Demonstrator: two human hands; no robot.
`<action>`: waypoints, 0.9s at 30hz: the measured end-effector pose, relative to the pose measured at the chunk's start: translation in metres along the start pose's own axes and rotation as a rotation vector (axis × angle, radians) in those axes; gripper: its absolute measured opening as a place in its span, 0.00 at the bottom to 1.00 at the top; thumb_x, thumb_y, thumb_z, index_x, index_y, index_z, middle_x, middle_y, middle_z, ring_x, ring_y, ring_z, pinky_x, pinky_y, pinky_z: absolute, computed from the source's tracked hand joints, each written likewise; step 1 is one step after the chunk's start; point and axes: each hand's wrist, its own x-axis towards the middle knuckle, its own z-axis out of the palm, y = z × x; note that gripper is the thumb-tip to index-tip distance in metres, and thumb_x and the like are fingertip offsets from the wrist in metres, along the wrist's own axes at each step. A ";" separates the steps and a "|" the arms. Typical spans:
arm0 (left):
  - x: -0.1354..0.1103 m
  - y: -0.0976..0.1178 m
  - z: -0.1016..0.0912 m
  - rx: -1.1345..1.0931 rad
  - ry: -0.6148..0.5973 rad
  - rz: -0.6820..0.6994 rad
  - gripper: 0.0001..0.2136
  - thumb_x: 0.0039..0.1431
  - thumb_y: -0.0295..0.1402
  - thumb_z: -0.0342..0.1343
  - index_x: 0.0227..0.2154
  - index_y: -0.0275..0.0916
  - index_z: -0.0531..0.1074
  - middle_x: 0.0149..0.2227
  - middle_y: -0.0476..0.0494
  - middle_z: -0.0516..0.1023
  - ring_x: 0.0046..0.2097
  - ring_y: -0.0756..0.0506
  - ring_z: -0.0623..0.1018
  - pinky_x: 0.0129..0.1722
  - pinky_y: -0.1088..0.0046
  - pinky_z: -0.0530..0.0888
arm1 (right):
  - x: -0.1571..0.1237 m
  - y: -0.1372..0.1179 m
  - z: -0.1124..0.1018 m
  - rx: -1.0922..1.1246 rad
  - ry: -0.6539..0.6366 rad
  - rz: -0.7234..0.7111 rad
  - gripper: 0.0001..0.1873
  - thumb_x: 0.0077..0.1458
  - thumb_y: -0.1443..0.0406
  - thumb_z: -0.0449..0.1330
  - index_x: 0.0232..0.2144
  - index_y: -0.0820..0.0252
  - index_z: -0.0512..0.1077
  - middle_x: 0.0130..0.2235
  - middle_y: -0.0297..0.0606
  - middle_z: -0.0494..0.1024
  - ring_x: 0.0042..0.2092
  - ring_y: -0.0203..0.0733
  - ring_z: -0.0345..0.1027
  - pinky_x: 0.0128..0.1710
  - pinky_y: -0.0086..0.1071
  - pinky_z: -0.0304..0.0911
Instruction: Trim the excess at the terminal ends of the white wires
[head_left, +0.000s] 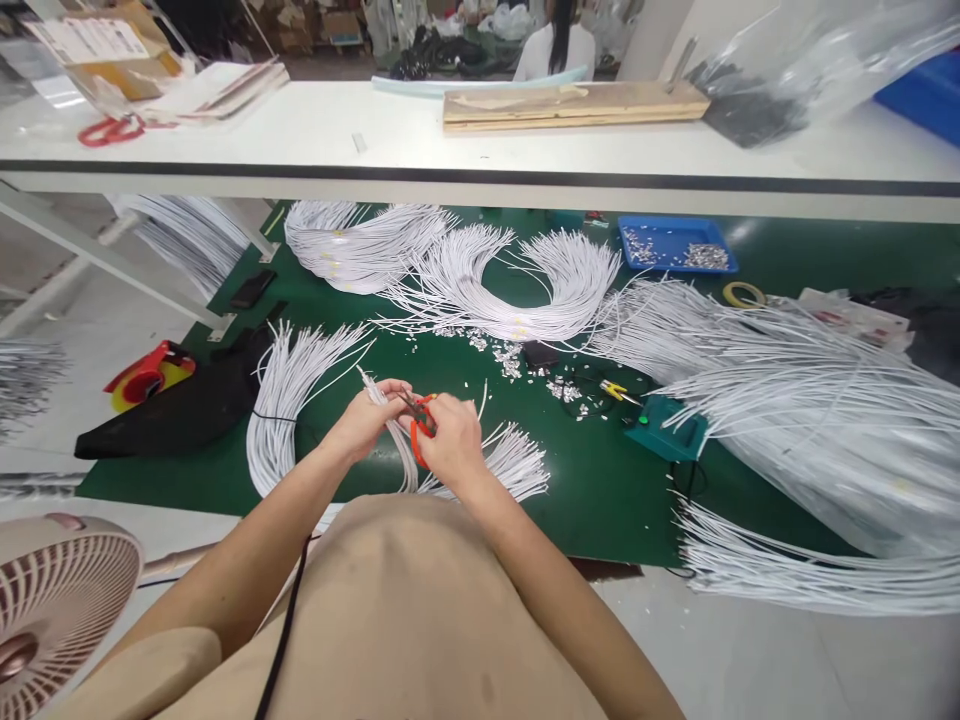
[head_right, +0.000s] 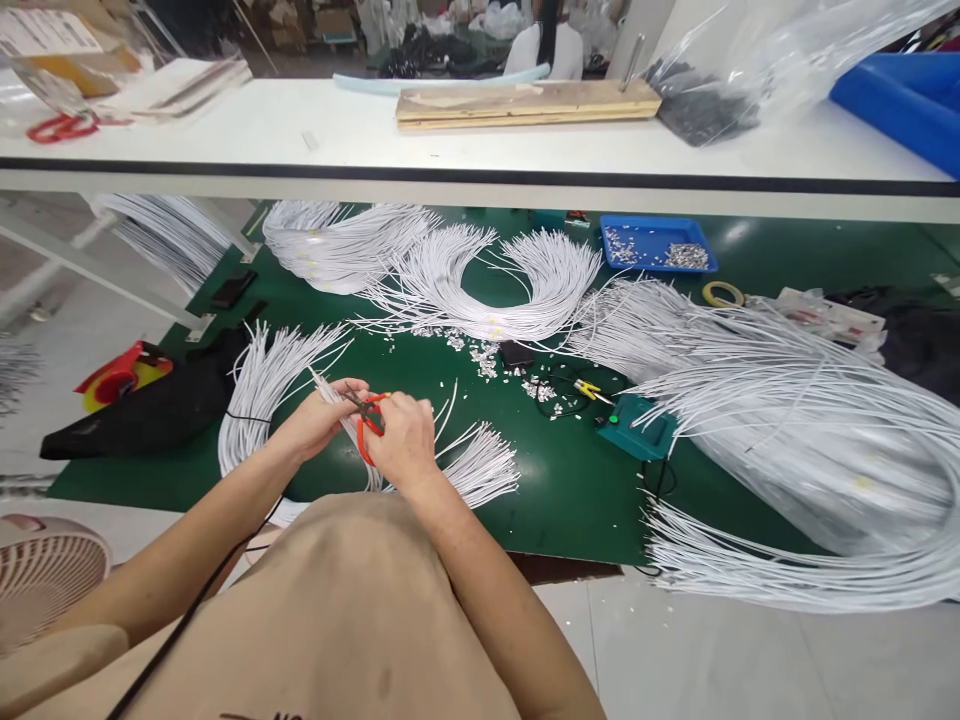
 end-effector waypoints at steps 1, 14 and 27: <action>0.001 0.000 -0.001 -0.005 0.014 -0.011 0.14 0.43 0.34 0.63 0.32 0.35 0.69 0.30 0.46 0.77 0.31 0.50 0.75 0.31 0.76 0.68 | -0.002 0.002 0.007 -0.003 -0.077 0.040 0.10 0.51 0.59 0.56 0.28 0.59 0.71 0.29 0.34 0.70 0.33 0.36 0.61 0.35 0.30 0.50; -0.004 -0.024 -0.007 0.118 0.026 0.025 0.18 0.38 0.37 0.66 0.34 0.34 0.72 0.33 0.42 0.77 0.36 0.45 0.76 0.40 0.69 0.68 | -0.006 0.020 0.034 0.518 -0.134 0.505 0.14 0.40 0.55 0.60 0.23 0.61 0.74 0.20 0.30 0.69 0.24 0.32 0.58 0.25 0.25 0.53; -0.009 -0.023 0.004 0.122 -0.076 0.024 0.16 0.42 0.37 0.63 0.35 0.35 0.72 0.31 0.45 0.76 0.33 0.46 0.76 0.33 0.72 0.67 | 0.032 0.016 -0.006 1.068 -0.196 0.510 0.14 0.38 0.57 0.63 0.24 0.64 0.73 0.19 0.30 0.67 0.22 0.30 0.58 0.24 0.26 0.53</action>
